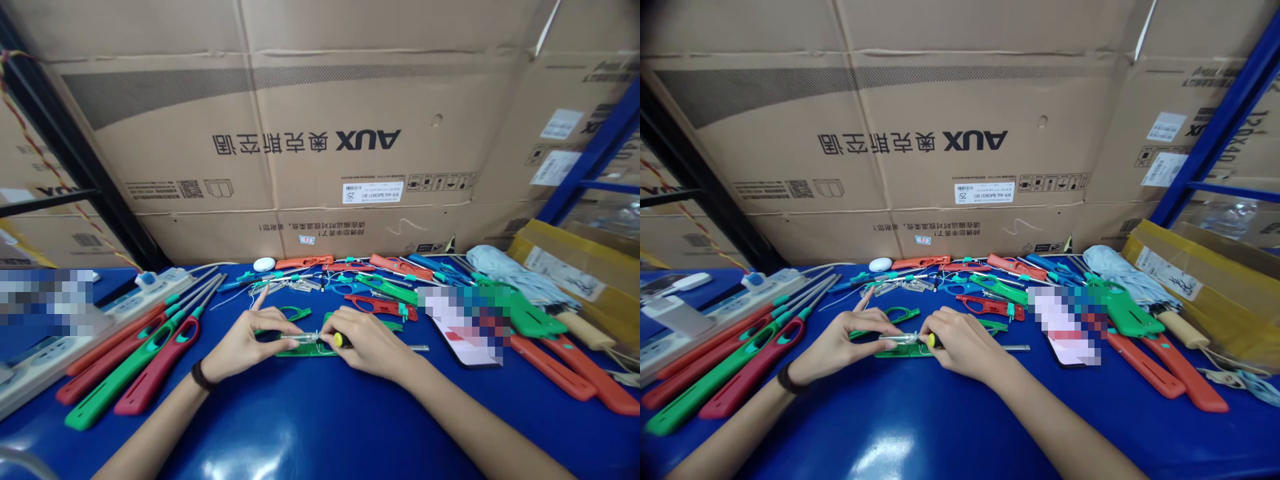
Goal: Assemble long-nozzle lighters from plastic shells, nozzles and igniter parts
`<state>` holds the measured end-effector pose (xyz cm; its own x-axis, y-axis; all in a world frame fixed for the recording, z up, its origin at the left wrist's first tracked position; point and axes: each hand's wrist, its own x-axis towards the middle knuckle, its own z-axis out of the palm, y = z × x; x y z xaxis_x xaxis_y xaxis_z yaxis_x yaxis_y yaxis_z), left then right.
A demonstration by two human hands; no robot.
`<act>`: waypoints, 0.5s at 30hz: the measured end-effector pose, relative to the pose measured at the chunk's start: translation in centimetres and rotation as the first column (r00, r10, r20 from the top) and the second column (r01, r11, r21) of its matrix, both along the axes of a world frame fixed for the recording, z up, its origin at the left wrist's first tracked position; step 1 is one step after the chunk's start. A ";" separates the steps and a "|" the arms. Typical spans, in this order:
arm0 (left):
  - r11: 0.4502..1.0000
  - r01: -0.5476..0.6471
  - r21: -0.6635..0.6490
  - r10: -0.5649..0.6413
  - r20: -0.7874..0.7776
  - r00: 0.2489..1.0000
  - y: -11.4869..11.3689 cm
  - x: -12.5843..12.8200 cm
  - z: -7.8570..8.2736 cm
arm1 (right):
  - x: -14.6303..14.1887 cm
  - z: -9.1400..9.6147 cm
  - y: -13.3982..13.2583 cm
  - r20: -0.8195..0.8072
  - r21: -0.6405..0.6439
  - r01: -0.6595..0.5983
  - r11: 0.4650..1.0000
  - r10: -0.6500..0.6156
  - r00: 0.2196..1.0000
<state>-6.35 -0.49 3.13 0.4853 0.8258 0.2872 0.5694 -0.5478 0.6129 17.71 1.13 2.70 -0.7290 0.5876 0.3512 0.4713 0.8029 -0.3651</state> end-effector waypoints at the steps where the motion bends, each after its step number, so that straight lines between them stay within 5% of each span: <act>1: 1.000 -0.004 -0.002 0.004 0.010 1.000 0.1 -0.1 -0.1 | 0.0 0.0 0.1 -0.011 0.008 0.008 1.000 -0.008 1.000; 15: 0.999 0.021 -0.049 -0.024 -0.082 0.996 0.3 0.0 -0.3 | -0.8 -0.5 -0.2 0.011 0.107 0.073 0.992 -0.074 0.997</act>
